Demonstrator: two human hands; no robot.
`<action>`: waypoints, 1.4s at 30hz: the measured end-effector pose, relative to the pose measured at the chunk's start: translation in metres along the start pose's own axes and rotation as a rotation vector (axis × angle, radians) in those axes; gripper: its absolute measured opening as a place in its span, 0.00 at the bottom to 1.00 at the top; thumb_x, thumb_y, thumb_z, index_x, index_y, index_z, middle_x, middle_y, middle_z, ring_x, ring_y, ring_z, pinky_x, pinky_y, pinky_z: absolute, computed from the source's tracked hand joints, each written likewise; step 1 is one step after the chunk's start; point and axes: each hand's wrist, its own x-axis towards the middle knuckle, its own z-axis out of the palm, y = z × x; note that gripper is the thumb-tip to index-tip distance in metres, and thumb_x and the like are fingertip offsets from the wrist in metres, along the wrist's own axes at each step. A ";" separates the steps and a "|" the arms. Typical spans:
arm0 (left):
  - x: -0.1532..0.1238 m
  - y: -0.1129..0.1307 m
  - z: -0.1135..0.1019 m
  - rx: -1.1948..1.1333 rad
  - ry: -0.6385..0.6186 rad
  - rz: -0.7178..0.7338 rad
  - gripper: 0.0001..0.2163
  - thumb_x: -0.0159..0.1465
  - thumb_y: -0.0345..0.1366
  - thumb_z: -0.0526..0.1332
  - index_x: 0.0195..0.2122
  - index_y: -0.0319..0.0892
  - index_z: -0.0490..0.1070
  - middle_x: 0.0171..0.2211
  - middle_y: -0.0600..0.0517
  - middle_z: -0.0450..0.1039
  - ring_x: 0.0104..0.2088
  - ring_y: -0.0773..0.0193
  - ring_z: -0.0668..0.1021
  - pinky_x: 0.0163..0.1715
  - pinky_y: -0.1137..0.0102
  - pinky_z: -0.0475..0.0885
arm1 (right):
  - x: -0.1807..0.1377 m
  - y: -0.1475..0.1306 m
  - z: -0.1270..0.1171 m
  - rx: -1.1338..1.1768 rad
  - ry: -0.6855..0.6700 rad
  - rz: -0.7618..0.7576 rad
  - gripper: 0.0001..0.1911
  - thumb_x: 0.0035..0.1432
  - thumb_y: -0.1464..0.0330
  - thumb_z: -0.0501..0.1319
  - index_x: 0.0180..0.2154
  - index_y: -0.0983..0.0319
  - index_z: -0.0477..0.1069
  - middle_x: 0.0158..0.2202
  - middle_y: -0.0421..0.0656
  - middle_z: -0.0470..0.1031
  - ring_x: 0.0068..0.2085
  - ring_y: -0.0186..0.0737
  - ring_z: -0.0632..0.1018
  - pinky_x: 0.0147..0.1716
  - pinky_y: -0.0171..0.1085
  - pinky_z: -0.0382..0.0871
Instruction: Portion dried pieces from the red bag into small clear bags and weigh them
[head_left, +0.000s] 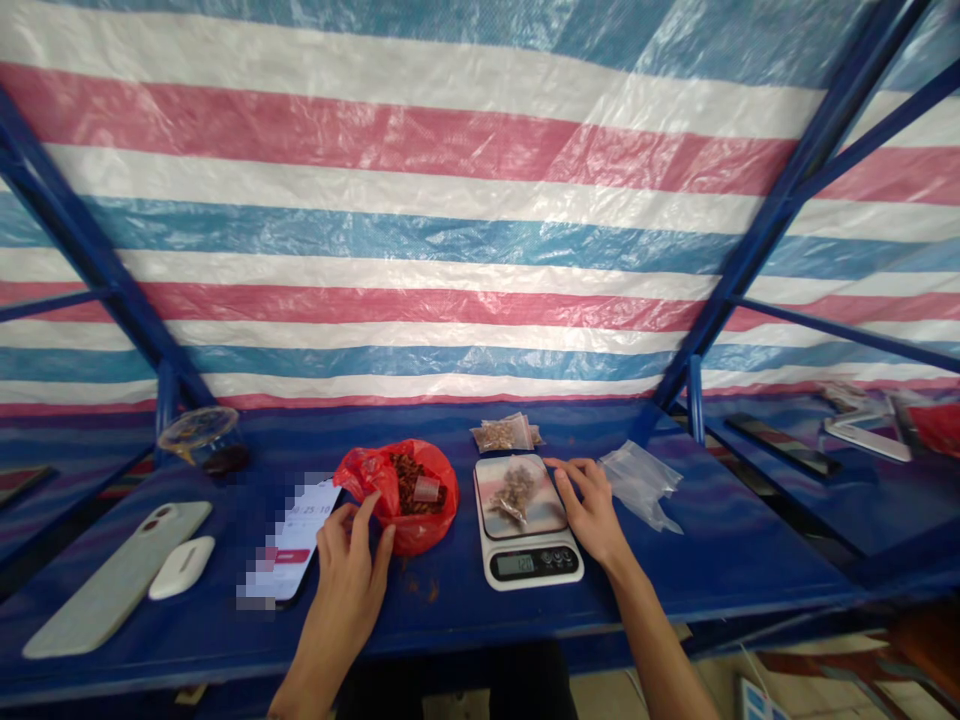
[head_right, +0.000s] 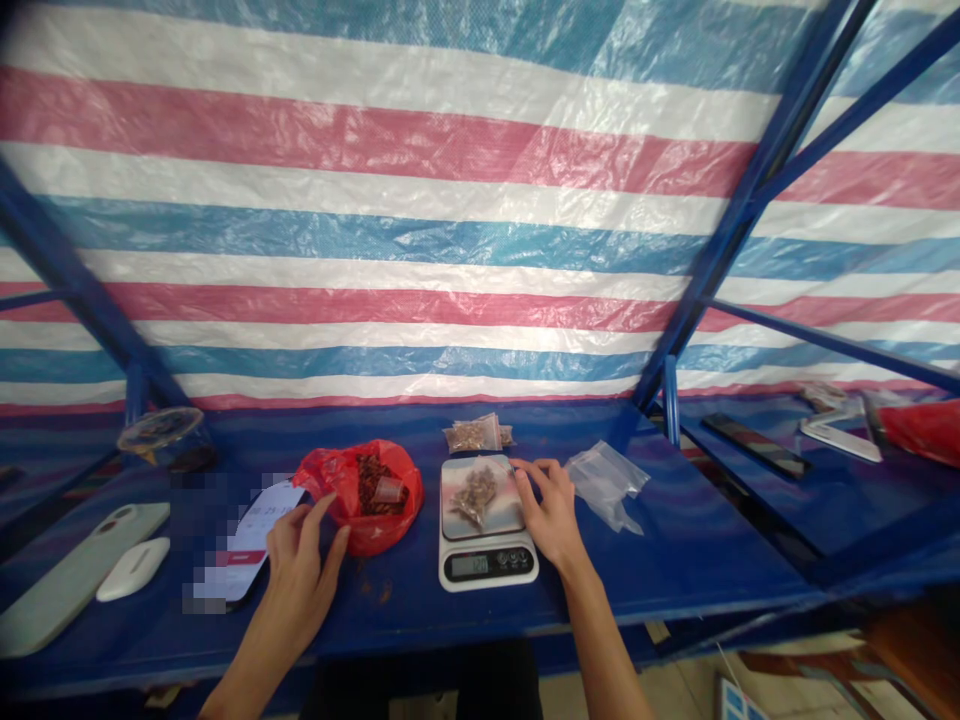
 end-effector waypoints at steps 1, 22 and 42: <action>0.000 0.000 0.000 -0.001 0.002 0.001 0.23 0.74 0.46 0.50 0.66 0.43 0.61 0.55 0.39 0.60 0.57 0.44 0.68 0.58 0.42 0.70 | 0.000 0.000 0.000 -0.008 0.009 -0.001 0.23 0.71 0.51 0.52 0.52 0.52 0.80 0.45 0.47 0.74 0.50 0.50 0.73 0.56 0.53 0.63; -0.002 0.008 -0.001 -0.049 -0.015 0.034 0.19 0.74 0.39 0.52 0.66 0.47 0.64 0.53 0.42 0.66 0.51 0.51 0.74 0.53 0.49 0.76 | 0.035 -0.078 0.000 0.363 -0.159 -0.093 0.16 0.69 0.53 0.57 0.42 0.58 0.73 0.38 0.43 0.77 0.40 0.43 0.77 0.41 0.38 0.72; -0.001 0.027 -0.018 -0.057 -0.159 0.065 0.19 0.74 0.39 0.53 0.65 0.52 0.67 0.55 0.42 0.64 0.51 0.51 0.72 0.52 0.53 0.74 | 0.127 -0.199 0.101 -0.137 -0.945 -0.428 0.15 0.54 0.74 0.55 0.32 0.62 0.83 0.32 0.43 0.84 0.34 0.42 0.81 0.34 0.34 0.70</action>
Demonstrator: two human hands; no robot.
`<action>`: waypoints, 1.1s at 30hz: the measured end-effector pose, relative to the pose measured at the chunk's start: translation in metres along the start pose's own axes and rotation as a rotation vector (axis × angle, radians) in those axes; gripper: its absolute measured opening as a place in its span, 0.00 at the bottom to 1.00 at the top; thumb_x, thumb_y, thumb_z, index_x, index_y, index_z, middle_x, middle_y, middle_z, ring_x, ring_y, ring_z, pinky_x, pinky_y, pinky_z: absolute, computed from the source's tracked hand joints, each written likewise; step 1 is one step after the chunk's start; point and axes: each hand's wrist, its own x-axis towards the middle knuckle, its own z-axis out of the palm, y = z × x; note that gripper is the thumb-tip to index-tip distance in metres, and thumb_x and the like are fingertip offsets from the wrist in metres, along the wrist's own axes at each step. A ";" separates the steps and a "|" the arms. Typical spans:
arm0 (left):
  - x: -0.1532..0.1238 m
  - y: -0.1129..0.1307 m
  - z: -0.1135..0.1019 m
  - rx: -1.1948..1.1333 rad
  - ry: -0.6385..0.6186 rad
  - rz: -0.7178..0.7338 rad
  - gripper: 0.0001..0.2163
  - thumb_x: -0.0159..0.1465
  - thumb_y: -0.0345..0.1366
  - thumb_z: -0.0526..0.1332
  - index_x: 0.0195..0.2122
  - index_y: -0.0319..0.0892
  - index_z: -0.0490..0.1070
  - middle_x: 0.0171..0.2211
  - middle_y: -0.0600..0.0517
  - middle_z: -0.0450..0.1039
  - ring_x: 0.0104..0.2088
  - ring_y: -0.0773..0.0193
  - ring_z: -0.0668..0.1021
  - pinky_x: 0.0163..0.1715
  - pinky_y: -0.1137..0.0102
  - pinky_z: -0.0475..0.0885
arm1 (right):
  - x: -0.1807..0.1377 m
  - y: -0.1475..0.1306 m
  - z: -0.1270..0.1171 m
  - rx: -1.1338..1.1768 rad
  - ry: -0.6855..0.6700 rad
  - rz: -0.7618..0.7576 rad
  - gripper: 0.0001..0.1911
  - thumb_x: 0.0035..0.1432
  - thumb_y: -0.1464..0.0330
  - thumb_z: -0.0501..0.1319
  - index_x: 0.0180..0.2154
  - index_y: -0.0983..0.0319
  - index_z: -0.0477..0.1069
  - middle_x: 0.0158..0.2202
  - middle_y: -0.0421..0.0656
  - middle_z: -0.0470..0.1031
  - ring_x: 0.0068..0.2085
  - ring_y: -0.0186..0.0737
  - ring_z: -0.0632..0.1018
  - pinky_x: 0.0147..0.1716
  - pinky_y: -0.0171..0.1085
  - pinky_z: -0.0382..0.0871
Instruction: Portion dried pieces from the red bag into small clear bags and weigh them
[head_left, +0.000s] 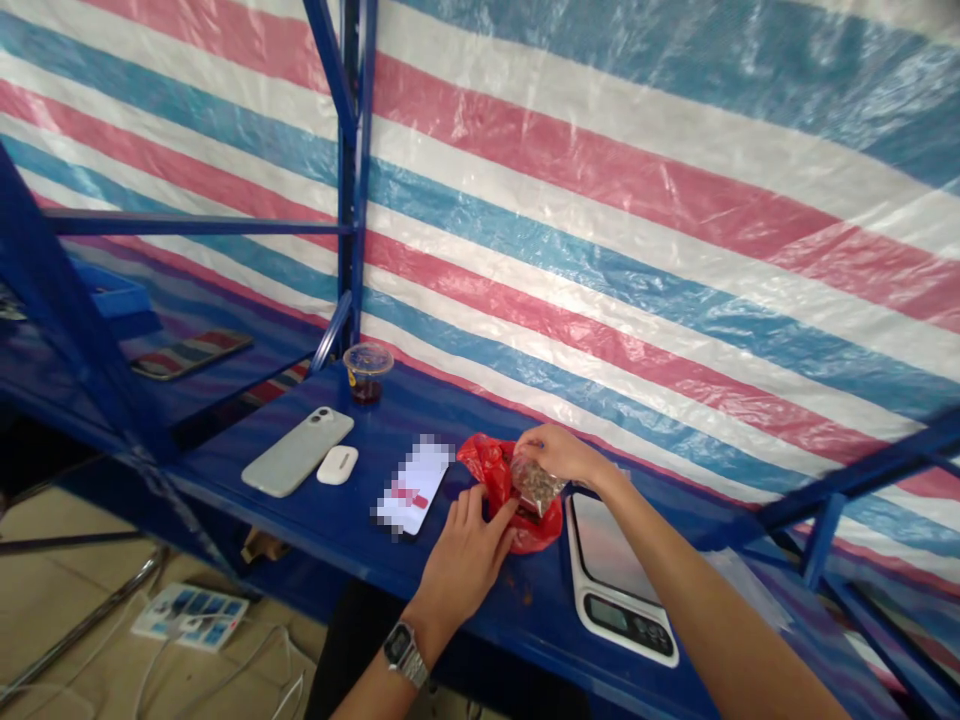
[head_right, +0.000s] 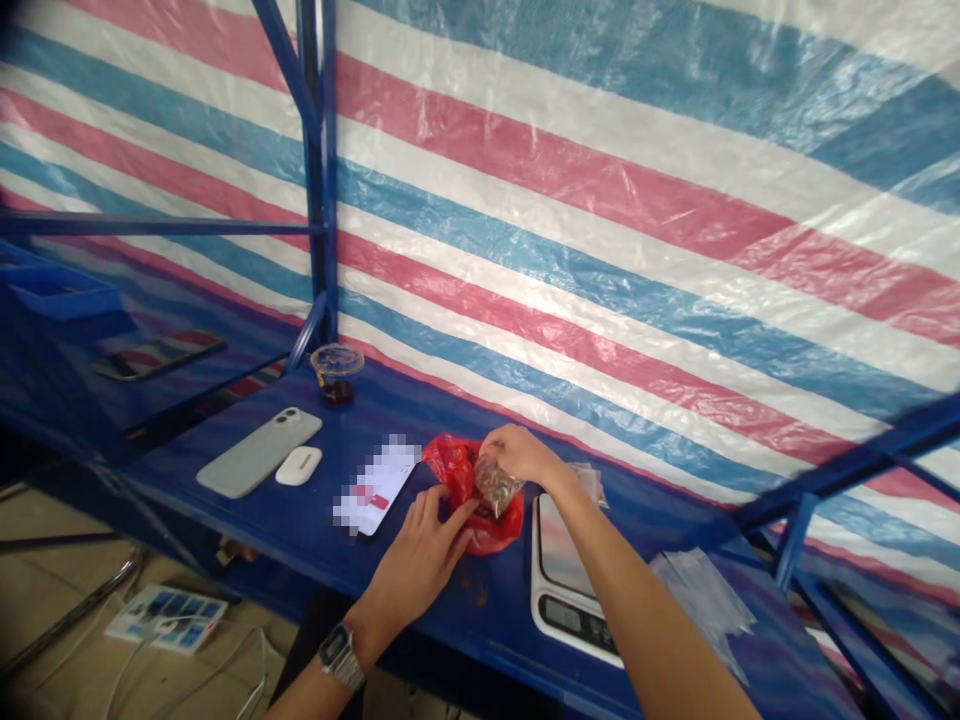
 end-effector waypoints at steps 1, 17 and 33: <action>0.000 0.000 0.000 -0.001 -0.003 0.003 0.19 0.74 0.39 0.53 0.65 0.53 0.66 0.55 0.43 0.64 0.51 0.51 0.72 0.52 0.53 0.74 | 0.001 0.000 0.002 -0.006 -0.001 0.008 0.16 0.53 0.75 0.55 0.31 0.62 0.83 0.31 0.43 0.84 0.33 0.42 0.81 0.33 0.34 0.69; 0.000 -0.002 0.005 0.044 -0.001 -0.006 0.20 0.75 0.40 0.52 0.66 0.49 0.66 0.56 0.41 0.65 0.52 0.50 0.72 0.53 0.52 0.73 | -0.014 0.019 0.014 -0.005 0.103 0.020 0.19 0.53 0.77 0.55 0.36 0.61 0.84 0.38 0.44 0.86 0.40 0.45 0.84 0.42 0.37 0.73; -0.001 -0.004 0.006 0.039 0.042 -0.004 0.19 0.75 0.42 0.51 0.65 0.50 0.69 0.54 0.42 0.66 0.52 0.49 0.72 0.52 0.53 0.73 | -0.022 0.009 0.031 0.040 0.179 0.019 0.17 0.61 0.74 0.56 0.38 0.60 0.85 0.41 0.46 0.86 0.43 0.49 0.85 0.46 0.41 0.75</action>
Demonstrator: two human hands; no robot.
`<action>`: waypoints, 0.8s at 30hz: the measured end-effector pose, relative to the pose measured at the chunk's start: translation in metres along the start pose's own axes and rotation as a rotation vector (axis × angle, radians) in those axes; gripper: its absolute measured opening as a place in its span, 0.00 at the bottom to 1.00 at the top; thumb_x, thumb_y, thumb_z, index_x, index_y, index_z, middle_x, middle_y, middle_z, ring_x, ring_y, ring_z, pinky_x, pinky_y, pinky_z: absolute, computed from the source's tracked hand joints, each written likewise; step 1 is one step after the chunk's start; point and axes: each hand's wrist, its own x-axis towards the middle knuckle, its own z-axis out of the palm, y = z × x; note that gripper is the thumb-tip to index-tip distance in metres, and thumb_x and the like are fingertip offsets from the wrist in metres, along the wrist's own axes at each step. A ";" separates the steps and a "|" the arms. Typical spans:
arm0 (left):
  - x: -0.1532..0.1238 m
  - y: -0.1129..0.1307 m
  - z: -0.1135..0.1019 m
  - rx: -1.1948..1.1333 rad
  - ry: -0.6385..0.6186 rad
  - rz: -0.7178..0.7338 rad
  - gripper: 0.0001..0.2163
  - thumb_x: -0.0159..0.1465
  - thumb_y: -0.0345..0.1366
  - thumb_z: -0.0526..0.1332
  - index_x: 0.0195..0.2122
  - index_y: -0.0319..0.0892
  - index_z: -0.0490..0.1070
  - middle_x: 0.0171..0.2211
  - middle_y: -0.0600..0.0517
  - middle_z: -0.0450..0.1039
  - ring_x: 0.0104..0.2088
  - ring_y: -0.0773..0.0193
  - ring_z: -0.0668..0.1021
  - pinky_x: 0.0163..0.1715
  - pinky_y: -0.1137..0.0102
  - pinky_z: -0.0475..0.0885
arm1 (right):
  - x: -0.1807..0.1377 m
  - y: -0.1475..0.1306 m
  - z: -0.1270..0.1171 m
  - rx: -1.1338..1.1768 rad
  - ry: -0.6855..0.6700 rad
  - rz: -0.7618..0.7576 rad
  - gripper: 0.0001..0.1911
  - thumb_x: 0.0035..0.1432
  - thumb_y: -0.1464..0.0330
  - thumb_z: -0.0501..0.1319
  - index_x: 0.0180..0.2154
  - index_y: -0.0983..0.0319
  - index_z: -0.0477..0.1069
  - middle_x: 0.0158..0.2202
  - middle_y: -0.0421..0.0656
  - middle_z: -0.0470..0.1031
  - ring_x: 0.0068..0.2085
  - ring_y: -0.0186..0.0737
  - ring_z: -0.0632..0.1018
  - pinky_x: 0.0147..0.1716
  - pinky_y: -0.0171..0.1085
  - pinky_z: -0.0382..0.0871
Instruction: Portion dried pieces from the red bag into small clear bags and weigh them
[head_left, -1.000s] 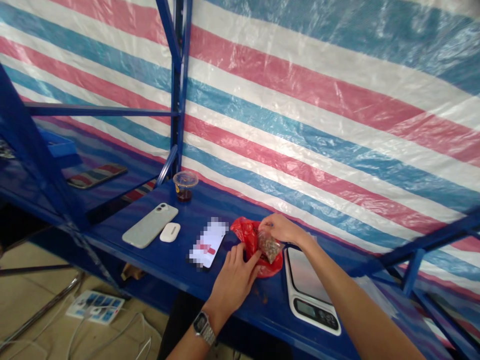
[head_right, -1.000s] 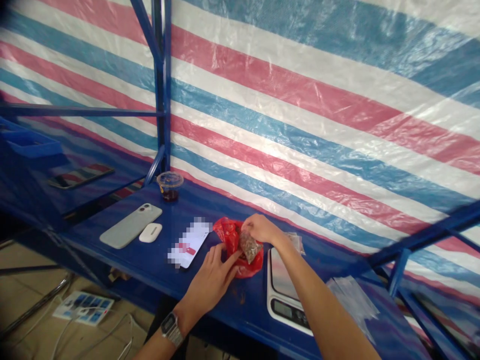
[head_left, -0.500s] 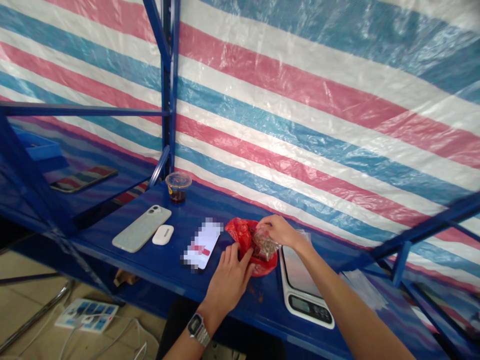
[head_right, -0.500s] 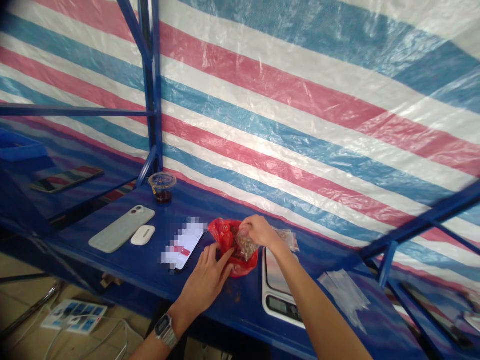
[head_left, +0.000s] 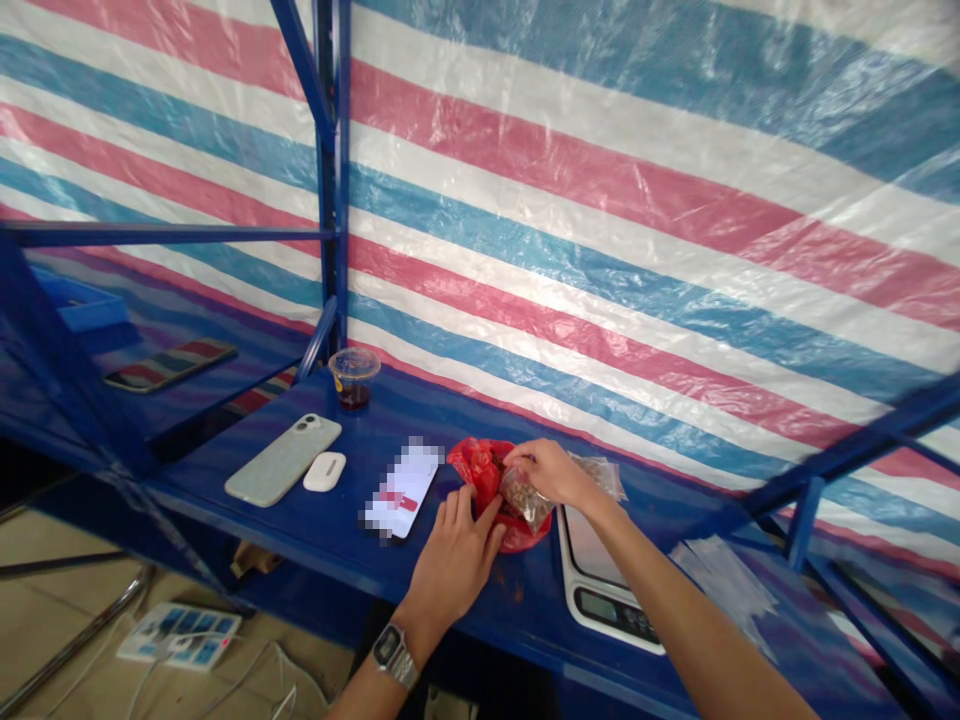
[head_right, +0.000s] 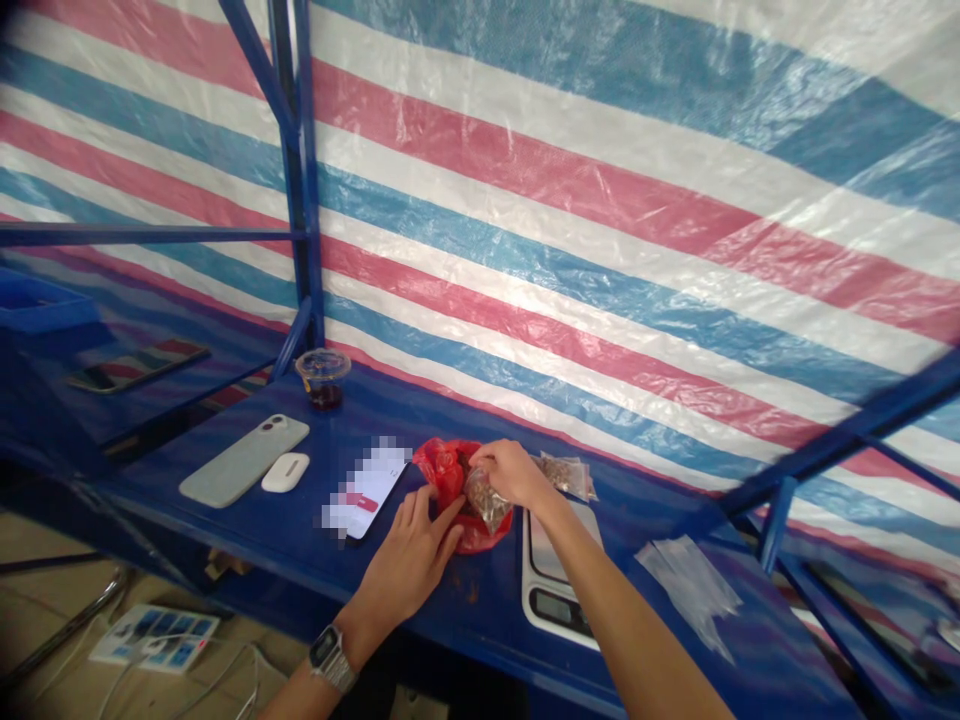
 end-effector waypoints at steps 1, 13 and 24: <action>0.000 0.000 0.000 -0.001 -0.004 0.002 0.19 0.75 0.42 0.51 0.65 0.50 0.69 0.54 0.42 0.66 0.52 0.50 0.72 0.52 0.53 0.73 | -0.001 -0.001 0.001 0.002 0.002 -0.006 0.17 0.61 0.74 0.56 0.38 0.59 0.85 0.41 0.46 0.86 0.43 0.48 0.85 0.46 0.40 0.75; -0.002 -0.002 0.003 0.024 0.021 -0.008 0.19 0.75 0.39 0.51 0.63 0.46 0.69 0.56 0.40 0.66 0.54 0.49 0.72 0.55 0.51 0.73 | -0.057 -0.005 -0.017 0.201 0.313 0.055 0.15 0.66 0.60 0.57 0.39 0.57 0.82 0.42 0.45 0.85 0.44 0.48 0.83 0.47 0.42 0.74; -0.001 -0.007 0.004 0.074 0.035 0.034 0.18 0.74 0.39 0.52 0.60 0.44 0.73 0.54 0.39 0.66 0.51 0.48 0.72 0.52 0.51 0.74 | -0.165 0.076 -0.025 0.308 0.622 0.440 0.24 0.59 0.46 0.63 0.39 0.60 0.82 0.38 0.48 0.85 0.38 0.52 0.83 0.41 0.46 0.76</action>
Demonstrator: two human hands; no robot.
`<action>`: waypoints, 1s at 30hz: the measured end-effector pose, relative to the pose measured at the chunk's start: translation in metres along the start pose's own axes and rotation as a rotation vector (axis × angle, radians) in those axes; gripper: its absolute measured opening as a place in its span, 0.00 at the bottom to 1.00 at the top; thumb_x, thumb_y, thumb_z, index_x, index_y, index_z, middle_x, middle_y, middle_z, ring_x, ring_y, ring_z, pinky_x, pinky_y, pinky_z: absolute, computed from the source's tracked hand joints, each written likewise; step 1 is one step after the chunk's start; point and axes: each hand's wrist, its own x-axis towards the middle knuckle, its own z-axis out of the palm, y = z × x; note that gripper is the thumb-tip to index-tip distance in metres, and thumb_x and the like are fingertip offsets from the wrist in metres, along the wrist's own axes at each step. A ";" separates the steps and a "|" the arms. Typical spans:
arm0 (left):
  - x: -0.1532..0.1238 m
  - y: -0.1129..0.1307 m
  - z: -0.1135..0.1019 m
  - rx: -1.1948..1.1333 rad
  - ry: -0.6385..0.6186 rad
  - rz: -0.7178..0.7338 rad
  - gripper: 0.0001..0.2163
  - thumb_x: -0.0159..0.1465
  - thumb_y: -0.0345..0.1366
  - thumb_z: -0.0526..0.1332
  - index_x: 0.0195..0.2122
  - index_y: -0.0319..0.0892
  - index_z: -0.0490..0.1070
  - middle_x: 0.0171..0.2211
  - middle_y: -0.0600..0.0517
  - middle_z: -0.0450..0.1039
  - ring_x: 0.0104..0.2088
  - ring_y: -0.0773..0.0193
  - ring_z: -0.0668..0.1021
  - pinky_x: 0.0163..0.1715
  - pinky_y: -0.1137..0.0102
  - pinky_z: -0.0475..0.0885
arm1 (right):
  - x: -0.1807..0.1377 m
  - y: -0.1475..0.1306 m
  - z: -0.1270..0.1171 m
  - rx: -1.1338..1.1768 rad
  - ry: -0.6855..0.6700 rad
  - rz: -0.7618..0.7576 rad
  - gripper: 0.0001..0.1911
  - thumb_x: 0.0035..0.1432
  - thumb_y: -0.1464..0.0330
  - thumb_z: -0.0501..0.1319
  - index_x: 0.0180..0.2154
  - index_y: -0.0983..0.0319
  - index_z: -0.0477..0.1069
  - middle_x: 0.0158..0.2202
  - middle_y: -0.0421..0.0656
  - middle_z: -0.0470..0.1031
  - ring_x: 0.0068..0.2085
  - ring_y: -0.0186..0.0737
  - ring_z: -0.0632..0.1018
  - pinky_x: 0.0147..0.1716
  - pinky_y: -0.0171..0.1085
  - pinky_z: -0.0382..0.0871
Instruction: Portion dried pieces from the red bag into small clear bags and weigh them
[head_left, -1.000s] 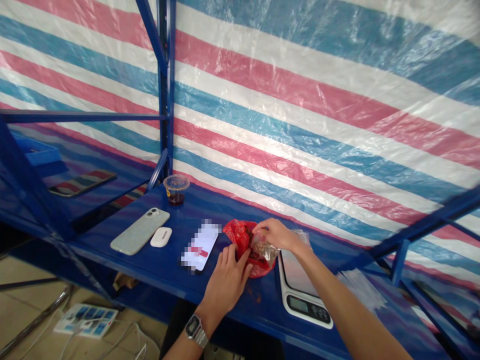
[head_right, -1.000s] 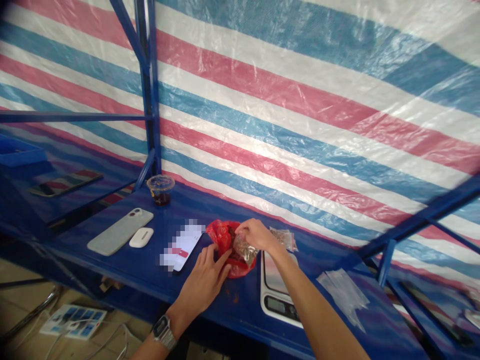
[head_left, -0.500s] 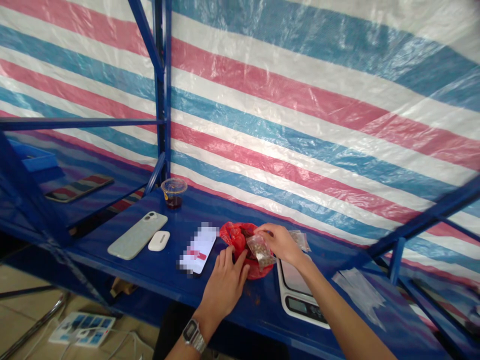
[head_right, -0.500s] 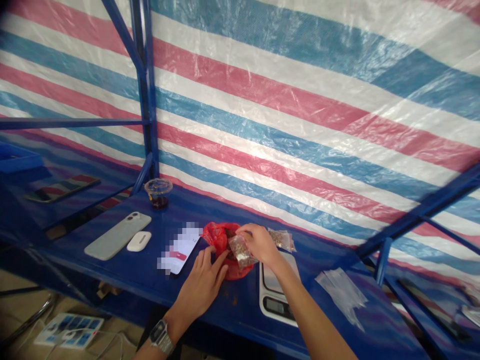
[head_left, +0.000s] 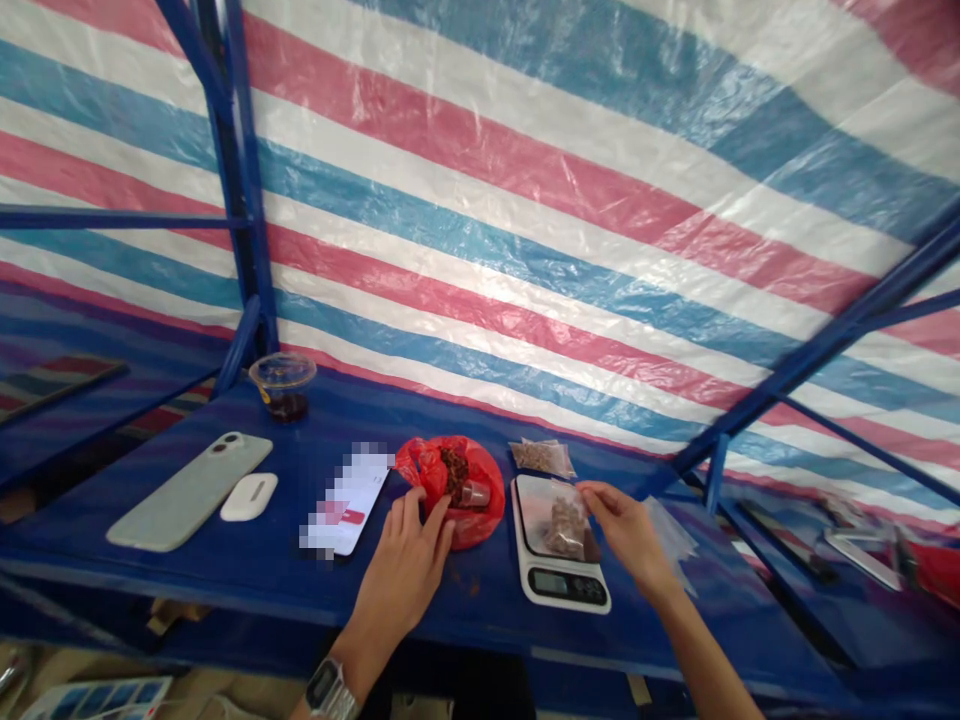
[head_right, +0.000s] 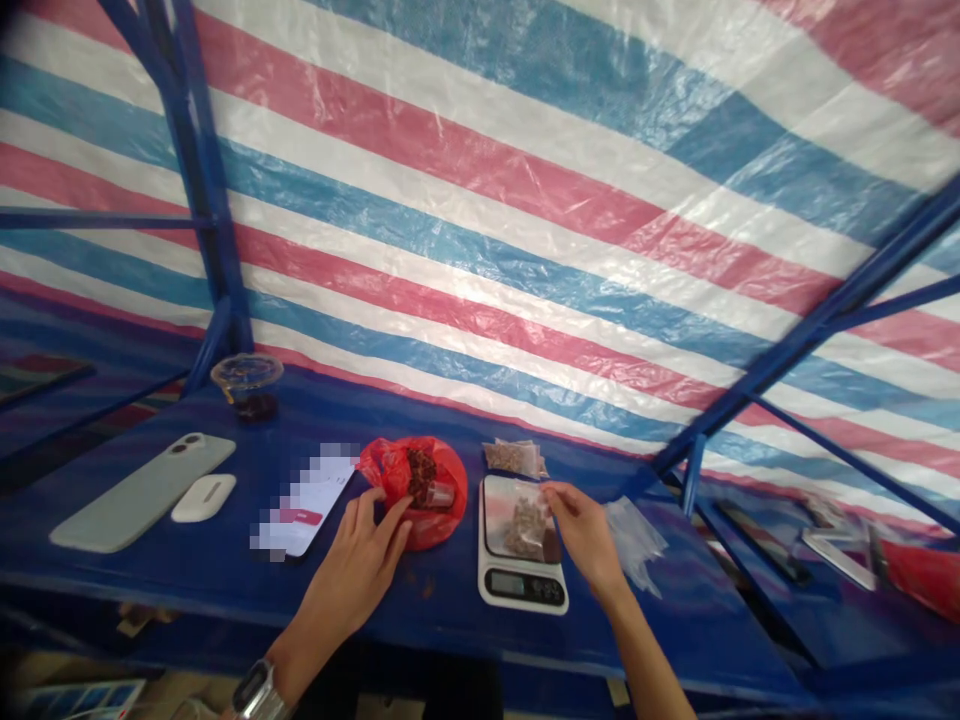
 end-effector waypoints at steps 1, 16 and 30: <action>0.000 -0.001 0.001 0.004 0.013 0.008 0.18 0.74 0.39 0.52 0.60 0.44 0.73 0.53 0.39 0.66 0.51 0.48 0.72 0.52 0.50 0.75 | 0.001 0.010 0.001 -0.035 0.005 -0.018 0.24 0.59 0.47 0.63 0.40 0.60 0.83 0.40 0.49 0.85 0.40 0.53 0.83 0.42 0.47 0.76; 0.000 -0.010 0.001 0.009 0.068 0.041 0.21 0.74 0.39 0.51 0.65 0.42 0.67 0.53 0.38 0.65 0.51 0.47 0.73 0.52 0.49 0.75 | -0.009 0.079 0.016 0.026 0.528 0.101 0.27 0.63 0.49 0.56 0.43 0.64 0.81 0.44 0.54 0.82 0.44 0.54 0.80 0.44 0.47 0.71; 0.001 -0.015 0.003 0.040 0.049 0.029 0.21 0.75 0.41 0.49 0.64 0.42 0.67 0.53 0.38 0.64 0.53 0.45 0.71 0.52 0.47 0.75 | -0.014 0.065 0.014 0.064 0.465 0.132 0.24 0.63 0.52 0.55 0.40 0.63 0.81 0.35 0.47 0.80 0.36 0.47 0.77 0.38 0.42 0.69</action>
